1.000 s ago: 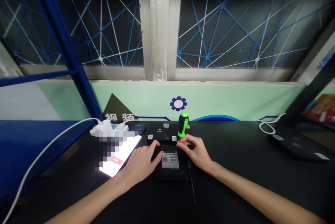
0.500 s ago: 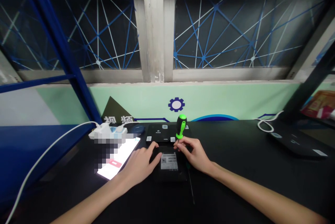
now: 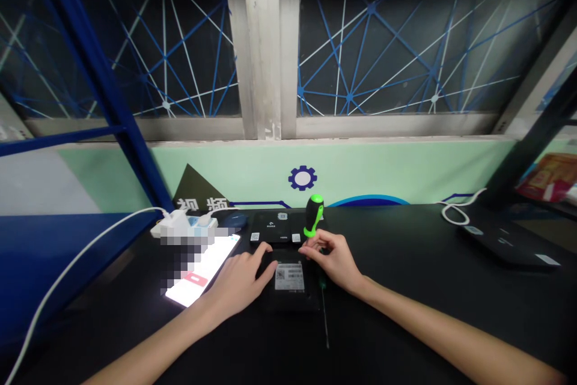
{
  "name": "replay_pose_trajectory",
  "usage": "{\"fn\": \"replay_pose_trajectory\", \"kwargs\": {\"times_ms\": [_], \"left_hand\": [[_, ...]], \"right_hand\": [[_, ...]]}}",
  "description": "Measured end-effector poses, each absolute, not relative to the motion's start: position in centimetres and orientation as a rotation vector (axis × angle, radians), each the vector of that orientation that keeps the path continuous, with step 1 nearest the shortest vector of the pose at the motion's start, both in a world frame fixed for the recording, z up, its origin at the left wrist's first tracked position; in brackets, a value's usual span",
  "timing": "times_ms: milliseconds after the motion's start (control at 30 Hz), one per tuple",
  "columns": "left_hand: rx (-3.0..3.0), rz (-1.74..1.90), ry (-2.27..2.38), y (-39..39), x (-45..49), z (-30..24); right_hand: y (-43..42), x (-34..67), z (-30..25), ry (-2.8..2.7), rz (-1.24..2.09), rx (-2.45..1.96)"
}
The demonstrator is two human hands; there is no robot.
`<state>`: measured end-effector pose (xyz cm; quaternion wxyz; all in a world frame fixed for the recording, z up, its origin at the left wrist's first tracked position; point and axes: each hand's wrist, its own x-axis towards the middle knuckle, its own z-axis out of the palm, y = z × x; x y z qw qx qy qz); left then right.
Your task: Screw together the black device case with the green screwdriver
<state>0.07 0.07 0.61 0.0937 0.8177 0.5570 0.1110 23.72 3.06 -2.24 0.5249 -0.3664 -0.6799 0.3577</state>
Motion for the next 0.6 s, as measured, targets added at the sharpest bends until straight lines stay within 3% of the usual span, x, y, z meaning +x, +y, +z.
{"fn": "replay_pose_trajectory", "kwargs": {"times_ms": [600], "left_hand": [[2.429, 0.331, 1.652, 0.18, -0.02, 0.45]], "right_hand": [[3.3, 23.6, -2.22, -1.684, 0.968, -0.804]]}}
